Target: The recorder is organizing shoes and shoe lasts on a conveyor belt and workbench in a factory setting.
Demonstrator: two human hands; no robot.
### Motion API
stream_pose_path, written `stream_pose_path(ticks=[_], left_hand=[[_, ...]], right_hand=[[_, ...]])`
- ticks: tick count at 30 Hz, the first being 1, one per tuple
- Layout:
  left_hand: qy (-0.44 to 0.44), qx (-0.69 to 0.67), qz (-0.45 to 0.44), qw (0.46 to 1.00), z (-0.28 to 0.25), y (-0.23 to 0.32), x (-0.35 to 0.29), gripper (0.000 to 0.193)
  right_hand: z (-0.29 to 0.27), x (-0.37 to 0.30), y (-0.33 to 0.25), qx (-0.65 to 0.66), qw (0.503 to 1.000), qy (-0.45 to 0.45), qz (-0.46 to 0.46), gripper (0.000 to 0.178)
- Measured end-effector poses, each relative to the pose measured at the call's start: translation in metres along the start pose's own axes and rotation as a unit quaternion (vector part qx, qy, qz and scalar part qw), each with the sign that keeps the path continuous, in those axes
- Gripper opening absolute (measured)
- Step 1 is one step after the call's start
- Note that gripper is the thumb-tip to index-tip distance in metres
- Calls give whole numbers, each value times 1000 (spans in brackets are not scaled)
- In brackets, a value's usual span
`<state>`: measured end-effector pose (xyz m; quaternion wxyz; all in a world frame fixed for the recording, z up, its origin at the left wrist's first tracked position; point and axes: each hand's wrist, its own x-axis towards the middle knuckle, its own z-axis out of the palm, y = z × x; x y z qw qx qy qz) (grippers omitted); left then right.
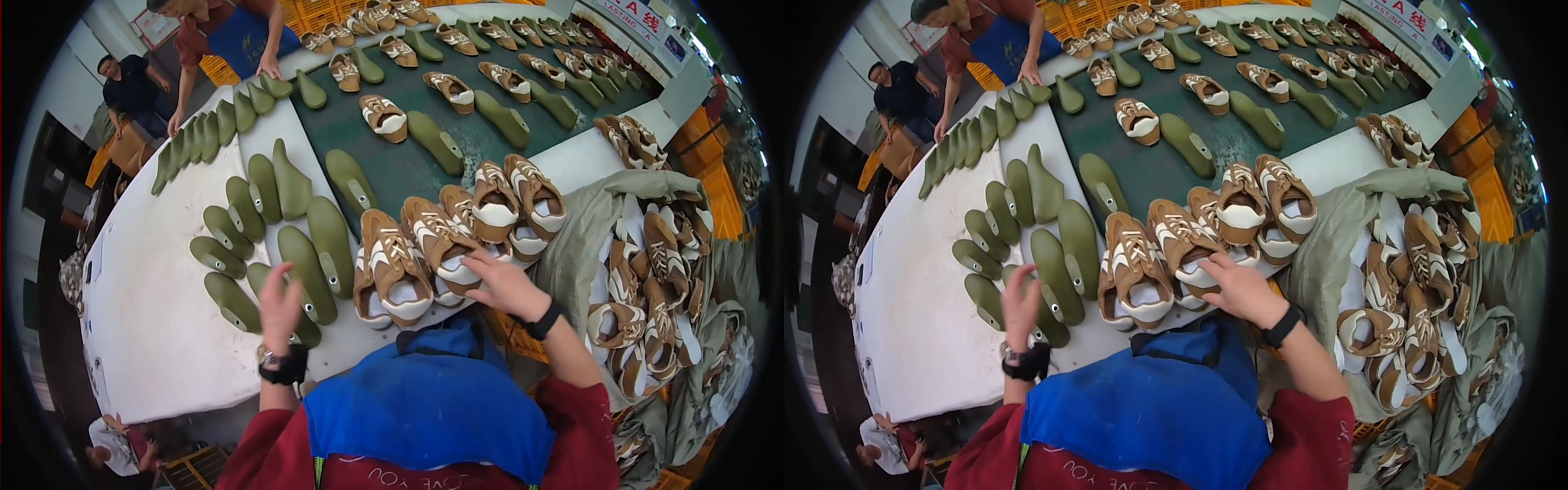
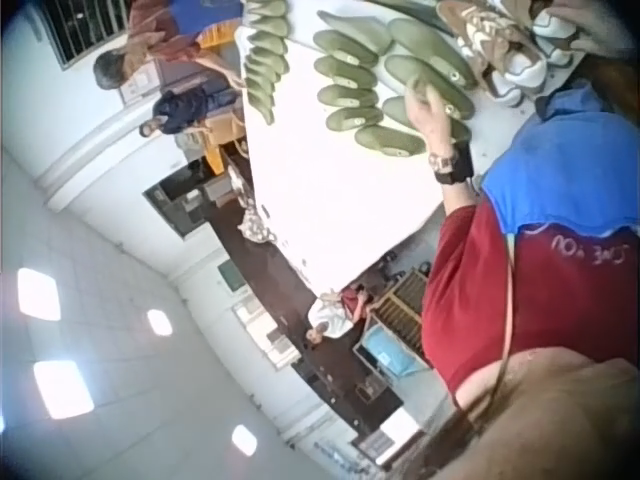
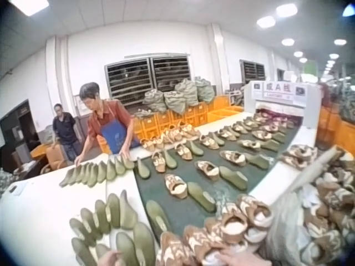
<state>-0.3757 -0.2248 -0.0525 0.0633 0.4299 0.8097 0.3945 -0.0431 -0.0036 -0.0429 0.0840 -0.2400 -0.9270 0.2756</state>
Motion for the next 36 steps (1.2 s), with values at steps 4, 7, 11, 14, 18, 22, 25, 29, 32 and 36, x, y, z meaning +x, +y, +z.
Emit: stream_pose_path(ticks=[4,7,11,14,18,22,25,29,32,36], left_hand=[[-189,-47,119,973,81,92,11,28],[-176,-81,107,975,118,134,20,36],[-181,104,183,961,136,159,24,63],[-148,98,210,961,145,165,22,49],[-144,99,231,957,150,169,16,20],[-127,70,282,948,143,179,11,20],[-104,63,316,941,138,187,11,20],[-101,45,305,946,134,184,13,21],[-101,34,294,950,134,176,12,23],[-146,12,242,959,143,179,19,29]], right_hand=[[20,0,5,39,997,59,8,32],[14,-4,-2,74,990,118,-26,27],[8,-19,-24,36,984,164,-58,25],[2,-23,-28,26,986,151,-72,24],[-19,-20,-10,196,974,110,-10,26],[-37,-10,0,109,972,208,9,34],[-40,-2,-1,62,984,166,17,31],[-38,11,5,-12,961,273,-30,23],[-34,9,10,56,946,319,-2,21],[-30,2,13,98,931,350,-17,20]])
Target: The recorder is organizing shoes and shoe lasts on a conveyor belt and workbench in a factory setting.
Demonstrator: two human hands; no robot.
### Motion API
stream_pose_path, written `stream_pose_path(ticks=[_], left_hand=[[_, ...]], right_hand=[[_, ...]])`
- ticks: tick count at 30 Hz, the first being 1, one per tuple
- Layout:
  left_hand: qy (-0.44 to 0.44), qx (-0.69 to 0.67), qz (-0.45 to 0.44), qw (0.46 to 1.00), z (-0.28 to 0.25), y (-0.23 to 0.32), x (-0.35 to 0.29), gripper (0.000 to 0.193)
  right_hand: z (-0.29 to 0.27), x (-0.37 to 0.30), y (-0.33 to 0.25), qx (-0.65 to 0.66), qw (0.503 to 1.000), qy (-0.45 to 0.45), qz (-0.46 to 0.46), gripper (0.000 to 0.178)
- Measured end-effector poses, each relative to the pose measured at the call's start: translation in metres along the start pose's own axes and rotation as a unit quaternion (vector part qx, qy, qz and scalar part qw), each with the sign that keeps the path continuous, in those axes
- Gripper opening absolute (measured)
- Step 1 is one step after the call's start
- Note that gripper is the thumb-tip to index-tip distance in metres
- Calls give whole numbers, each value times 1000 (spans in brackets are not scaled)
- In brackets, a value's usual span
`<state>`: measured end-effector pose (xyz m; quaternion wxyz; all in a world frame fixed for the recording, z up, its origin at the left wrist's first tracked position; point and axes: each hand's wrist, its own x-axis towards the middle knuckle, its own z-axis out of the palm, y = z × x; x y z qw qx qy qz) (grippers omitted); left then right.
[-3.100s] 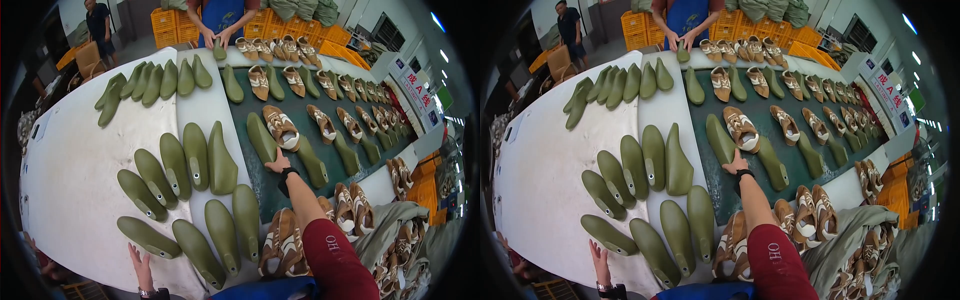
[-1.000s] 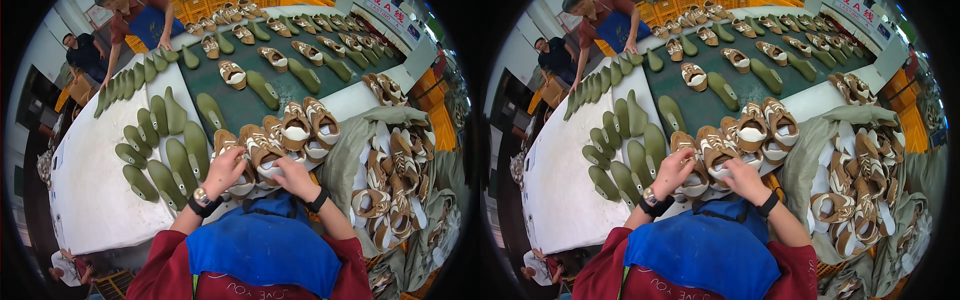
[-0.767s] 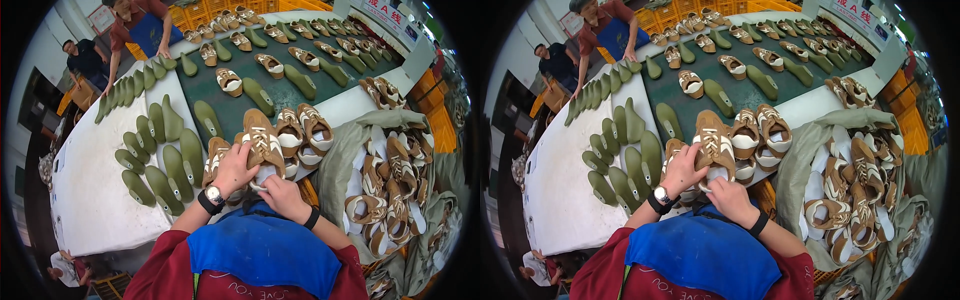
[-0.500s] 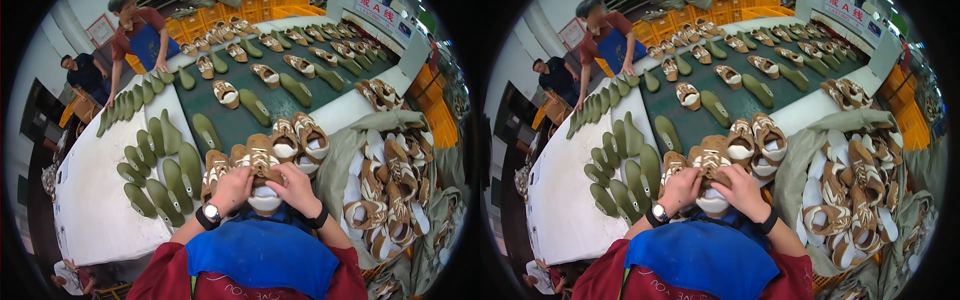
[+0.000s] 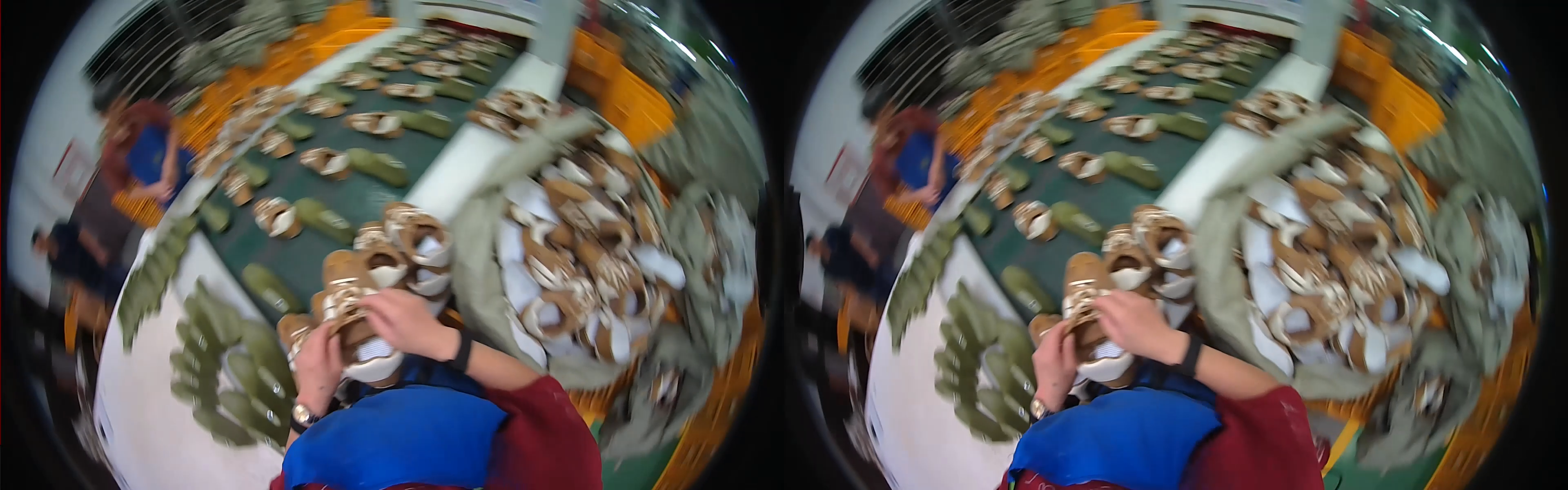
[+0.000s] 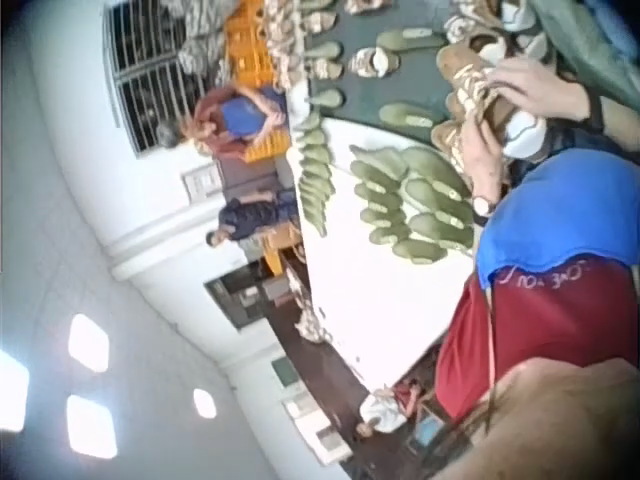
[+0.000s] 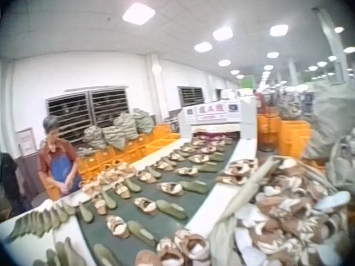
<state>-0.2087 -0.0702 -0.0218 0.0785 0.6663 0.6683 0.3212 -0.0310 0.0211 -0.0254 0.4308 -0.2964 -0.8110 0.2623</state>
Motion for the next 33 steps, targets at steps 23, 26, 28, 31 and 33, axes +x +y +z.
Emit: stream_pose_path(ticks=[23,26,28,31,33], left_hand=[[-47,-7,164,985,-11,27,8,50],[-32,-30,147,988,-14,22,11,44],[-3,-57,91,994,-18,14,12,39],[60,-36,82,994,-30,-14,16,40],[98,-26,22,995,-38,-35,9,41]], right_hand=[[-3,14,-12,-69,988,128,47,25],[-5,12,-15,-71,992,104,25,30],[-6,7,-17,-77,994,76,10,34],[-17,-3,-15,-44,997,28,48,30],[-31,-11,-8,-93,993,8,67,27]])
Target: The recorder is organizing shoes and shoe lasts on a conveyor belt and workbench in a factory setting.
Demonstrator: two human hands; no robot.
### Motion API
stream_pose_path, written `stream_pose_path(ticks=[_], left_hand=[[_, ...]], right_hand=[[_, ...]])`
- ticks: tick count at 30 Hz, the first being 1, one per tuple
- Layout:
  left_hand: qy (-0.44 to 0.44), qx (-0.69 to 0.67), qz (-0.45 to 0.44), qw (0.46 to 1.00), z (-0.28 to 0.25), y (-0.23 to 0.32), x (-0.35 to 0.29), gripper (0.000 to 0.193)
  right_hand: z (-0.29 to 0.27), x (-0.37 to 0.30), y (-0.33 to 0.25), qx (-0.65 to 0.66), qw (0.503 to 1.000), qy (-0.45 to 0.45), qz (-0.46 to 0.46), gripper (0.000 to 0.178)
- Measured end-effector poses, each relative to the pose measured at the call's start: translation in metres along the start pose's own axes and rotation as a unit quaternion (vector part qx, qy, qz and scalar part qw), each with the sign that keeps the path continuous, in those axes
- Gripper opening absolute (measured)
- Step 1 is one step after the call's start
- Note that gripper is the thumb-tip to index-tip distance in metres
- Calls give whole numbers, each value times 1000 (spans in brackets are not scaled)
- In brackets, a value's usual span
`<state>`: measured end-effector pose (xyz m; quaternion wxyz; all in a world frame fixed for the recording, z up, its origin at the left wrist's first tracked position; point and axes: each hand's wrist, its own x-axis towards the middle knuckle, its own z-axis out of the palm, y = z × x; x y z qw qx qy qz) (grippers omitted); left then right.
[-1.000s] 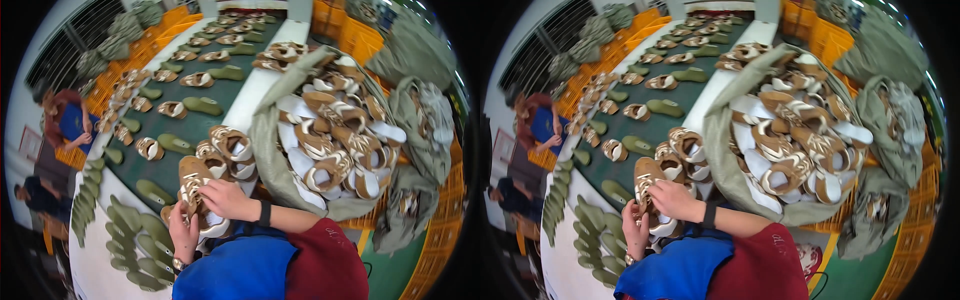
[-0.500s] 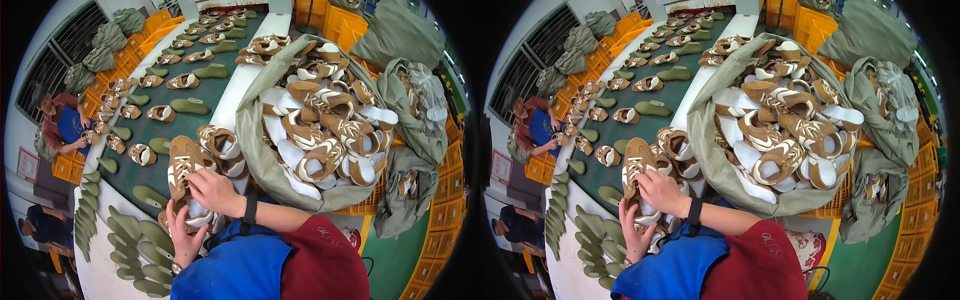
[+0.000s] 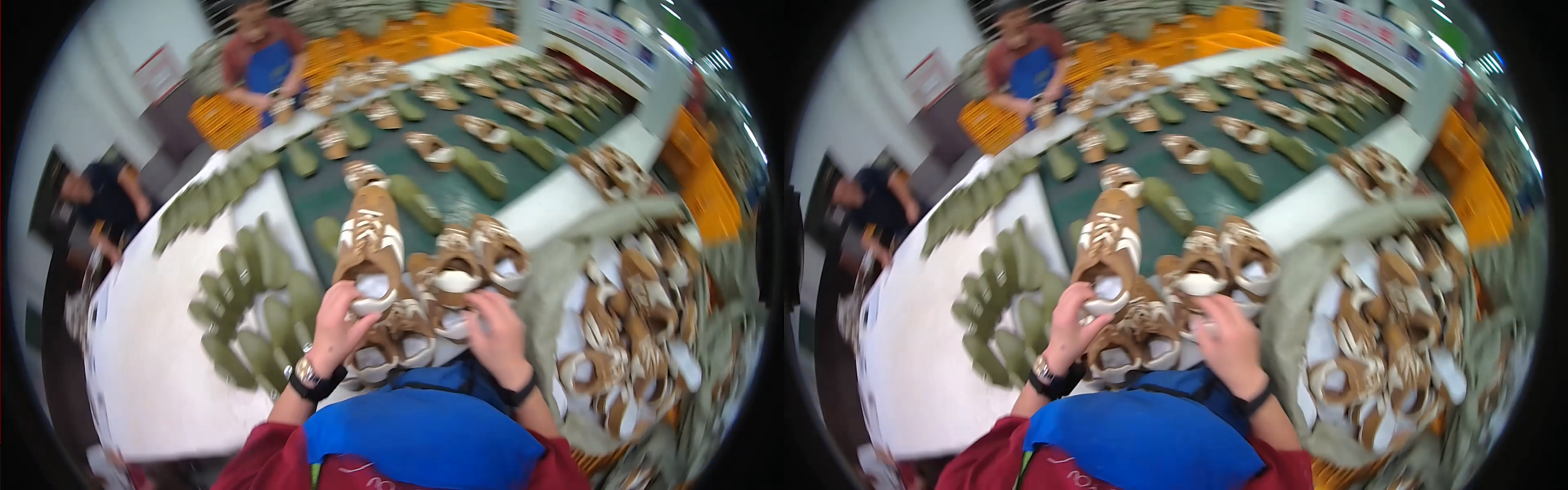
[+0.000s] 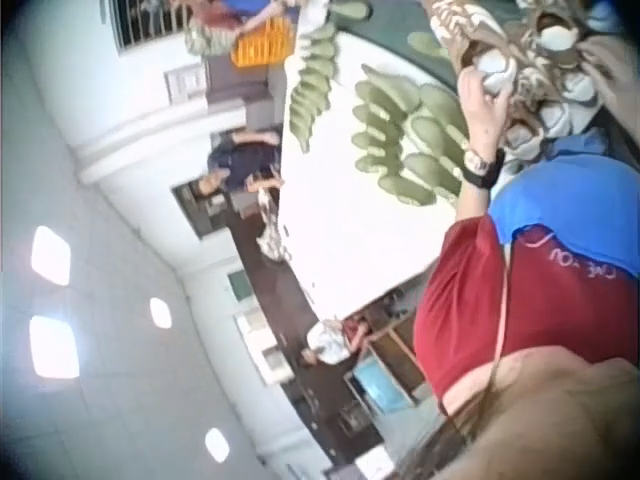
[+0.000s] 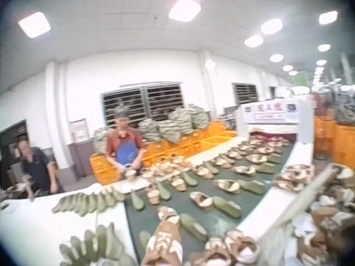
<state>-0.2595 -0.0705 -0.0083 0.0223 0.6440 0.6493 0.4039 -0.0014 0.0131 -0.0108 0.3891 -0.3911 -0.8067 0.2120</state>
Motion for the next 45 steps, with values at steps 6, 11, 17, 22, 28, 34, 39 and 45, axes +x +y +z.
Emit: stream_pose_path(ticks=[6,11,17,22,28,34,39,45], left_hand=[[71,54,-159,983,-36,-80,-12,41],[132,83,-174,972,-36,-169,4,40],[80,124,-167,975,-4,-262,46,37],[58,112,-186,974,27,-321,81,36],[46,247,-232,940,57,-374,90,45],[27,71,-278,957,49,-388,87,52],[-107,127,-306,937,26,-357,84,55],[-199,121,-234,944,-7,-285,84,47]], right_hand=[[-38,-29,47,-213,971,-56,96,50],[-41,-59,70,-310,946,-32,93,60],[-24,-78,95,-295,933,-96,180,67],[-18,-82,107,-287,930,-118,197,64],[-13,-79,107,-265,932,-117,219,63],[-4,-83,109,-274,934,-87,213,62],[0,-85,116,-285,938,-63,190,62],[0,-86,114,-277,945,-40,172,61]])
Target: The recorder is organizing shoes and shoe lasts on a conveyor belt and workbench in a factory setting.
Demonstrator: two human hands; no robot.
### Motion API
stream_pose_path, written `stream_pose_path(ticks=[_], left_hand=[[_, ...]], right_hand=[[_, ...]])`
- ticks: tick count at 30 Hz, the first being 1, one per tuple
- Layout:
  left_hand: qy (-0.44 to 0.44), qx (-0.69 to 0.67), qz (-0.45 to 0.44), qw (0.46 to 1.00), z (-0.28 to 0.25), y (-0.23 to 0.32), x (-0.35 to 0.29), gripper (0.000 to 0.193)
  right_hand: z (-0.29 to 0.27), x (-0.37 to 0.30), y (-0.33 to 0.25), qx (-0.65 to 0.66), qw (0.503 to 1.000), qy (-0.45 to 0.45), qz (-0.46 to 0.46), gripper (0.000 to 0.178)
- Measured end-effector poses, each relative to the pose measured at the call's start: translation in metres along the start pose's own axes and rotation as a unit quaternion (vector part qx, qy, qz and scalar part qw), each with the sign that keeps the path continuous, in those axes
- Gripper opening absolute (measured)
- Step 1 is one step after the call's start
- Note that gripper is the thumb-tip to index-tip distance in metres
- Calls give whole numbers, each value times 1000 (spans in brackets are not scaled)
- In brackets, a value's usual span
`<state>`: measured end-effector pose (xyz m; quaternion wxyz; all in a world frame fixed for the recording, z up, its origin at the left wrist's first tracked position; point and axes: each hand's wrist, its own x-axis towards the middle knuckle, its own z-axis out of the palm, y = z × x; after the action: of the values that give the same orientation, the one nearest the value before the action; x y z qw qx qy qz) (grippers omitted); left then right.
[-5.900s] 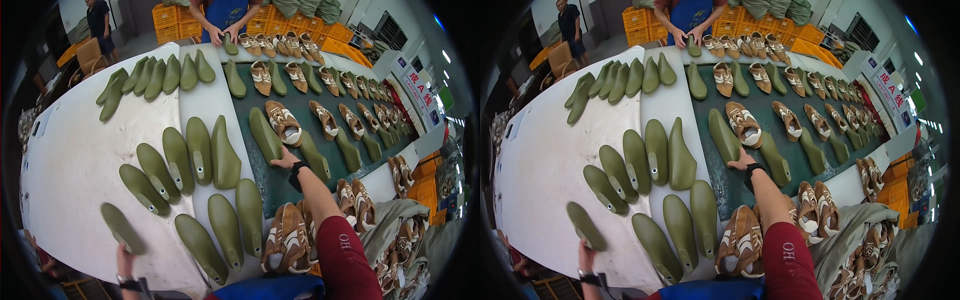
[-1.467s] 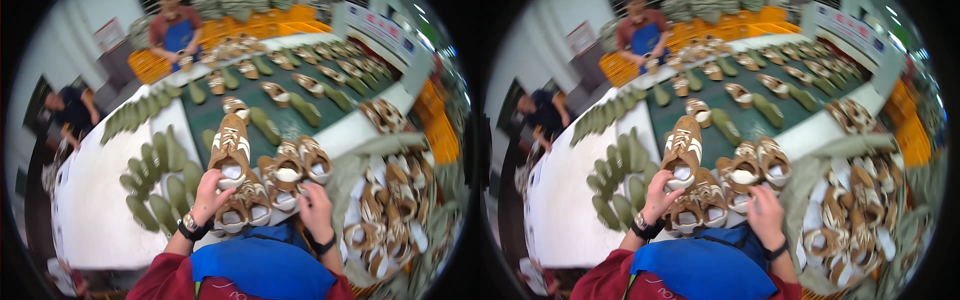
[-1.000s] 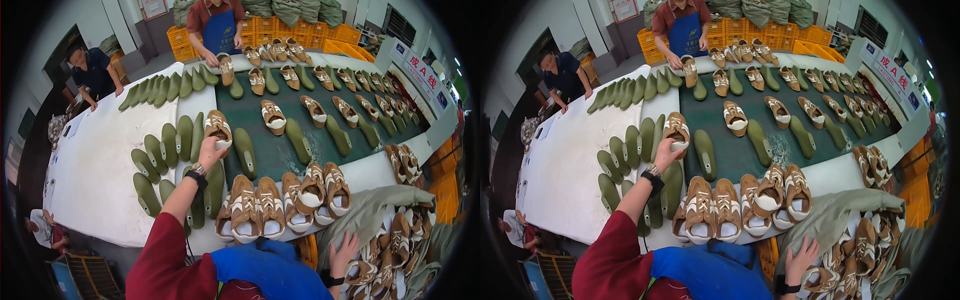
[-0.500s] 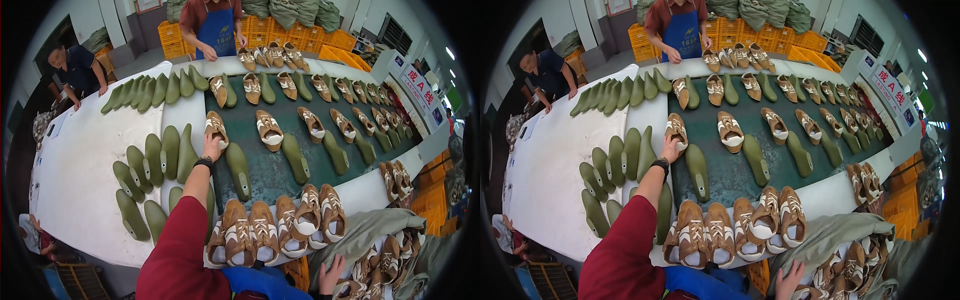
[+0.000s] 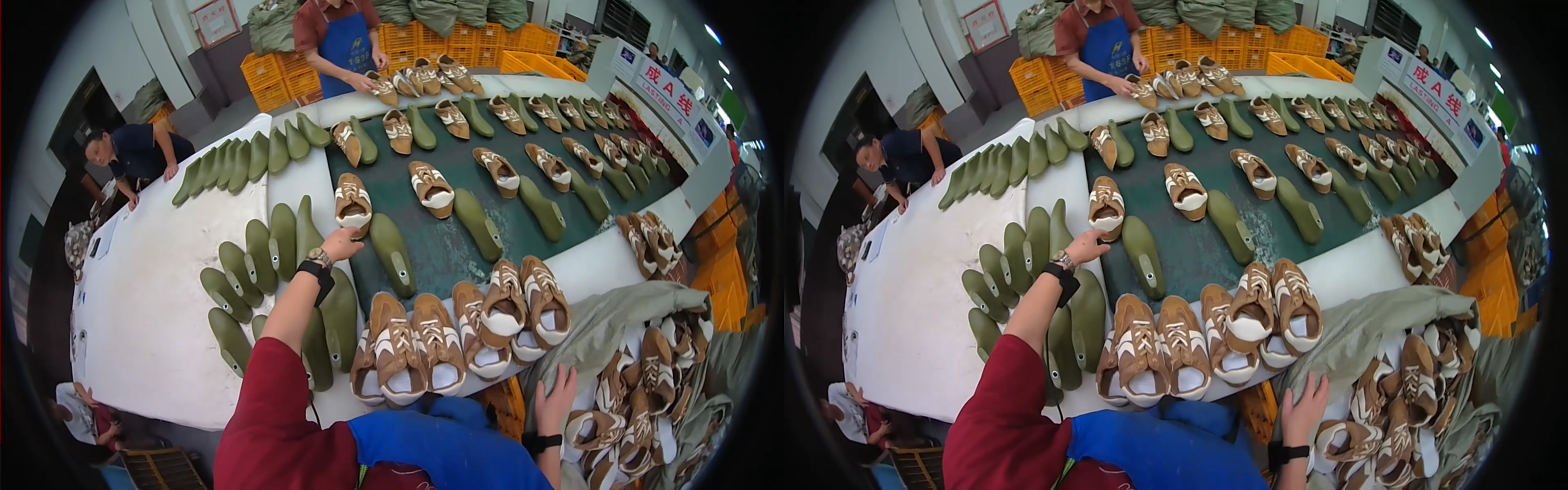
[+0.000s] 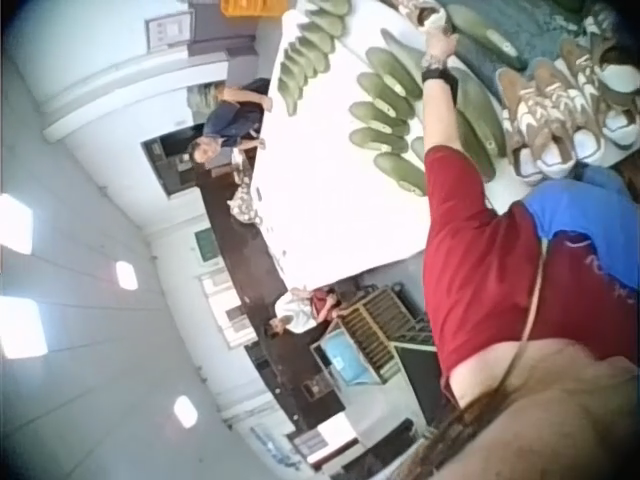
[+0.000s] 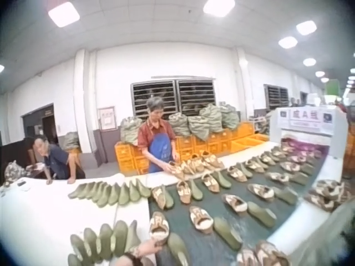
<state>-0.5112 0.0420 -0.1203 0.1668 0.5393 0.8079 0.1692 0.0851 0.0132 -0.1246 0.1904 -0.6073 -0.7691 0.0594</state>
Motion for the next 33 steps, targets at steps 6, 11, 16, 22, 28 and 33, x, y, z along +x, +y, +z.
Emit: stream_pose_path(ticks=[6,11,16,22,28,33], left_hand=[[-130,-49,190,972,1,132,-91,49],[-274,-179,402,855,29,262,-188,50],[-366,-130,437,811,41,305,-214,48],[-313,-37,413,854,27,291,-208,50],[-322,-55,455,828,39,314,-225,47],[-304,-66,432,846,36,295,-231,48]], right_hand=[[-1,0,1,13,1000,15,8,63],[-1,-2,4,29,998,49,1,63],[-38,-6,8,64,998,19,8,55],[-106,45,66,81,995,-53,28,27],[-92,167,108,-51,993,54,96,31],[-77,218,115,-116,970,-124,174,63]])
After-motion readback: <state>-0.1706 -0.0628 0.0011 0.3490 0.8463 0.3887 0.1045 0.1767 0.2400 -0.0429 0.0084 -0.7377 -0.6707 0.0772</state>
